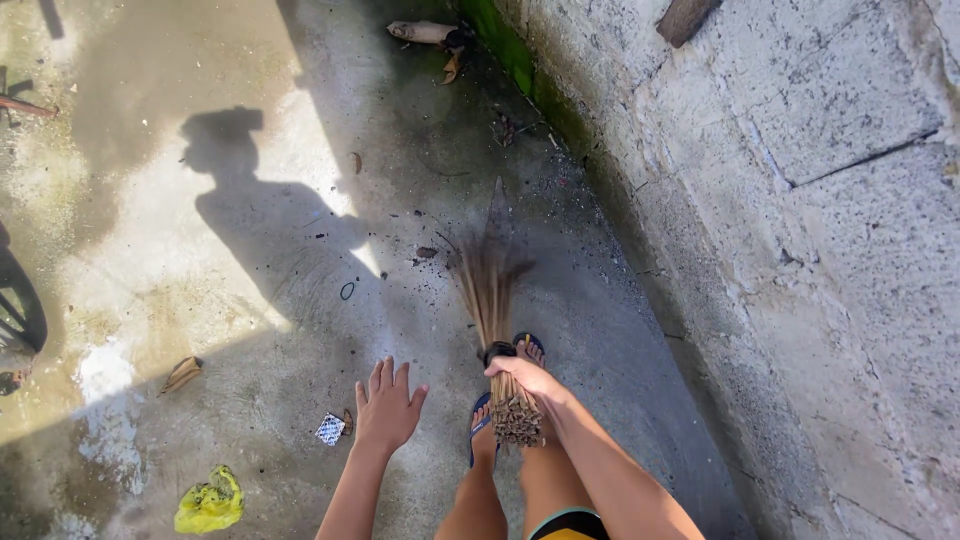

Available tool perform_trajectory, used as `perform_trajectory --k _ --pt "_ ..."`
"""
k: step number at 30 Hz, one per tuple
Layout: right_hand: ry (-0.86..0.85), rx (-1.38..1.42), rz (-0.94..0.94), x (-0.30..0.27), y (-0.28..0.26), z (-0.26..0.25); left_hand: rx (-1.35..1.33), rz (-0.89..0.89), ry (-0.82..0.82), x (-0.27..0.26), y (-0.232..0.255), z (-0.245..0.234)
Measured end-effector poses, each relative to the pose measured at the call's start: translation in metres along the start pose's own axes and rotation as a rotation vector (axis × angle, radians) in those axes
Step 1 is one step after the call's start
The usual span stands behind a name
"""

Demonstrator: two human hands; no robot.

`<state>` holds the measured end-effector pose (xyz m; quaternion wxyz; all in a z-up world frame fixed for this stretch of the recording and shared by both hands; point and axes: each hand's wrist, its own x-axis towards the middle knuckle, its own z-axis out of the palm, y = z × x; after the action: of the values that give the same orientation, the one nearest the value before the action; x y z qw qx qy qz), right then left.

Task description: The recorder is using a stick broom to sweep debris and dirt on an outdoor concrete area.

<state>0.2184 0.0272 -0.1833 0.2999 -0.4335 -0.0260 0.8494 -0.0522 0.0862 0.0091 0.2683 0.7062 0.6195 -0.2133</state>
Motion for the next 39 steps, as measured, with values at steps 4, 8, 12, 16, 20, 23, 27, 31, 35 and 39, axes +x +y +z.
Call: perform_trajectory --k 4,8,12,16,20,23,27,31,35,39 --pt "0.213 -0.028 0.188 -0.131 -0.129 0.142 -0.009 -0.022 -0.002 0.016 0.016 -0.022" --pt "0.177 -0.210 0.103 -0.175 -0.152 0.139 -0.014 -0.027 0.015 0.031 0.032 -0.043" --pt "0.351 -0.041 0.174 -0.215 -0.133 0.063 0.016 0.002 0.017 0.053 0.047 -0.054" --pt "0.489 0.061 0.202 -0.268 -0.112 0.000 0.061 0.089 0.100 0.080 0.068 -0.068" --pt "0.724 0.228 0.214 -0.297 -0.093 -0.020 0.076 0.207 0.125 0.113 0.081 -0.083" --pt "0.735 0.327 0.082 -0.294 -0.095 -0.003 0.111 0.310 0.132 0.142 0.090 -0.096" --pt "0.758 0.459 -0.040 -0.234 -0.129 0.044 0.133 0.448 0.121 0.184 0.095 -0.127" --pt "0.701 0.452 -0.001 -0.112 -0.173 0.102 0.166 0.488 0.078 0.215 0.078 -0.167" --pt "0.503 0.379 -0.130 0.025 -0.169 0.141 0.222 0.503 0.143 0.243 0.044 -0.209" --pt "0.334 -0.092 -0.357 0.103 -0.147 0.157 0.232 0.461 0.153 0.266 -0.008 -0.236"
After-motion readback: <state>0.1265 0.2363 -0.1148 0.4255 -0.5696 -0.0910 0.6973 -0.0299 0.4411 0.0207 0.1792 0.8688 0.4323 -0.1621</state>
